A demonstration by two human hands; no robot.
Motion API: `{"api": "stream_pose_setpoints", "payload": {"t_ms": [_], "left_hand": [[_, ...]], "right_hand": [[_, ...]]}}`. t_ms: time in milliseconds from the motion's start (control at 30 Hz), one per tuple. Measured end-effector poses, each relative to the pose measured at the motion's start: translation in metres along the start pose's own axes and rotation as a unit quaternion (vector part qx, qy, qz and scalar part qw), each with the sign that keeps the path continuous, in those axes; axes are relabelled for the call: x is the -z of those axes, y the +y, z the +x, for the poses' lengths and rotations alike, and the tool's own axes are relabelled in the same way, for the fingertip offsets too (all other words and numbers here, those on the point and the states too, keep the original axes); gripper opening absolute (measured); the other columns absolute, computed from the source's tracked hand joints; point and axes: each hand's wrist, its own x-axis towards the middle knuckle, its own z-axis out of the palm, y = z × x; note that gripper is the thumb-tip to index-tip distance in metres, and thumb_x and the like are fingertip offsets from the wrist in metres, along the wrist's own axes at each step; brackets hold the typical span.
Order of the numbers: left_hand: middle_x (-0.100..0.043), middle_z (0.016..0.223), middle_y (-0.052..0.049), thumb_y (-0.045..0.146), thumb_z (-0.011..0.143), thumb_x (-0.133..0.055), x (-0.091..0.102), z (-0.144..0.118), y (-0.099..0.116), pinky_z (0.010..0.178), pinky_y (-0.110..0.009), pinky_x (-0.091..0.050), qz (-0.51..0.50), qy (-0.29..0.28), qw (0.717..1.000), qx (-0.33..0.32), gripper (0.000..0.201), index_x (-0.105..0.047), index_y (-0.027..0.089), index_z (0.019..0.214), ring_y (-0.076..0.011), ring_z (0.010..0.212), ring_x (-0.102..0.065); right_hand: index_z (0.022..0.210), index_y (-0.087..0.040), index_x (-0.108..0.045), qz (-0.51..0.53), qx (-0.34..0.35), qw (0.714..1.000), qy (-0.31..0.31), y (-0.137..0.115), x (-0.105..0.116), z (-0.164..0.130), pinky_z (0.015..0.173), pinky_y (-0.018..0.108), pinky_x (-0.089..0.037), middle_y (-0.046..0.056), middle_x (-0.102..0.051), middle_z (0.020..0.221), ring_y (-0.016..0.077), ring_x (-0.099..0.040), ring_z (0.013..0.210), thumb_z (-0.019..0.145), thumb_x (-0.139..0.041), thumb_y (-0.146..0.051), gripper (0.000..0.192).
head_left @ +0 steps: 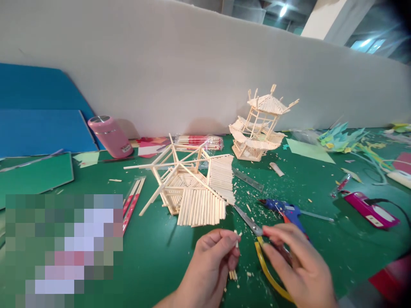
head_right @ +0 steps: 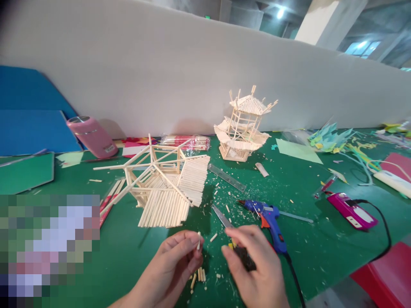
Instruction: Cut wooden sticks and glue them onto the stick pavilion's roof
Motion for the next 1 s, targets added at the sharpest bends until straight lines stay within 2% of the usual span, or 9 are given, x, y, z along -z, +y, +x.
{"api": "stream_pose_setpoints", "payload": {"t_ms": [67,167,433,567,767,900,1000], "left_hand": [[-0.057,0.051,0.001,0.023,0.058,-0.078,-0.002,-0.002,0.0,0.049,-0.016,-0.034,-0.005,-0.008,1.0,0.006,0.015,-0.068,0.012,0.06,-0.0043,0.047,-0.045],[-0.055,0.05,0.002,0.023,0.057,-0.078,-0.003,-0.003,0.001,0.051,-0.016,-0.035,-0.016,-0.03,0.999,0.017,0.016,-0.068,0.012,0.06,-0.004,0.047,-0.045],[-0.054,0.048,0.003,0.024,0.054,-0.081,-0.005,-0.002,0.005,0.049,-0.016,-0.034,-0.044,-0.069,0.996,0.024,0.018,-0.067,0.013,0.055,-0.0039,0.046,-0.044],[-0.056,0.052,0.001,0.027,0.059,-0.078,-0.002,-0.003,0.004,0.051,-0.017,-0.034,-0.027,-0.068,0.997,0.01,0.018,-0.071,0.012,0.064,-0.0046,0.047,-0.042],[-0.056,0.055,0.001,0.024,0.061,-0.077,0.003,-0.003,0.004,0.048,-0.016,-0.032,-0.029,-0.053,0.998,-0.018,0.016,-0.072,0.012,0.071,-0.0041,0.047,-0.04],[-0.058,0.056,0.001,0.023,0.061,-0.077,0.001,-0.004,0.009,0.048,-0.016,-0.034,-0.058,-0.037,0.996,-0.049,0.011,-0.07,0.014,0.061,-0.005,0.047,-0.042],[-0.06,0.056,0.0,0.025,0.063,-0.076,-0.001,-0.006,0.013,0.049,-0.016,-0.037,-0.07,-0.025,0.996,-0.057,0.018,-0.066,0.014,0.052,-0.0062,0.048,-0.045]], "right_hand": [[0.105,-0.025,-0.06,0.043,0.034,0.998,-0.039,-0.014,-0.012,0.002,0.06,0.026,-0.05,0.004,-0.057,0.087,0.0174,-0.058,0.073,0.075,-0.061,-0.015,0.031],[0.106,-0.024,-0.061,0.065,0.065,0.994,-0.052,-0.019,-0.021,0.007,0.057,0.027,-0.049,0.004,-0.054,0.082,0.017,-0.057,0.071,0.074,-0.062,-0.012,0.034],[0.106,-0.026,-0.061,0.069,0.127,0.988,-0.058,-0.017,-0.021,0.017,0.057,0.029,-0.048,0.003,-0.054,0.079,0.0173,-0.054,0.071,0.071,-0.064,-0.009,0.039],[0.105,-0.019,-0.061,0.052,0.169,0.983,-0.038,-0.019,-0.023,0.028,0.056,0.028,-0.047,0.004,-0.051,0.08,0.0165,-0.052,0.072,0.076,-0.06,-0.01,0.03],[0.104,-0.015,-0.061,0.034,0.179,0.983,-0.031,-0.022,-0.03,0.048,0.059,0.028,-0.044,0.005,-0.047,0.085,0.0151,-0.048,0.075,0.079,-0.057,-0.01,0.026],[0.107,-0.016,-0.06,0.024,0.202,0.979,-0.029,-0.021,-0.035,0.052,0.06,0.029,-0.042,0.004,-0.046,0.085,0.0158,-0.046,0.076,0.079,-0.058,-0.011,0.029],[0.11,-0.017,-0.058,0.023,0.21,0.977,-0.03,-0.019,-0.038,0.053,0.061,0.03,-0.042,0.004,-0.046,0.086,0.0159,-0.045,0.077,0.078,-0.06,-0.011,0.032]]}}
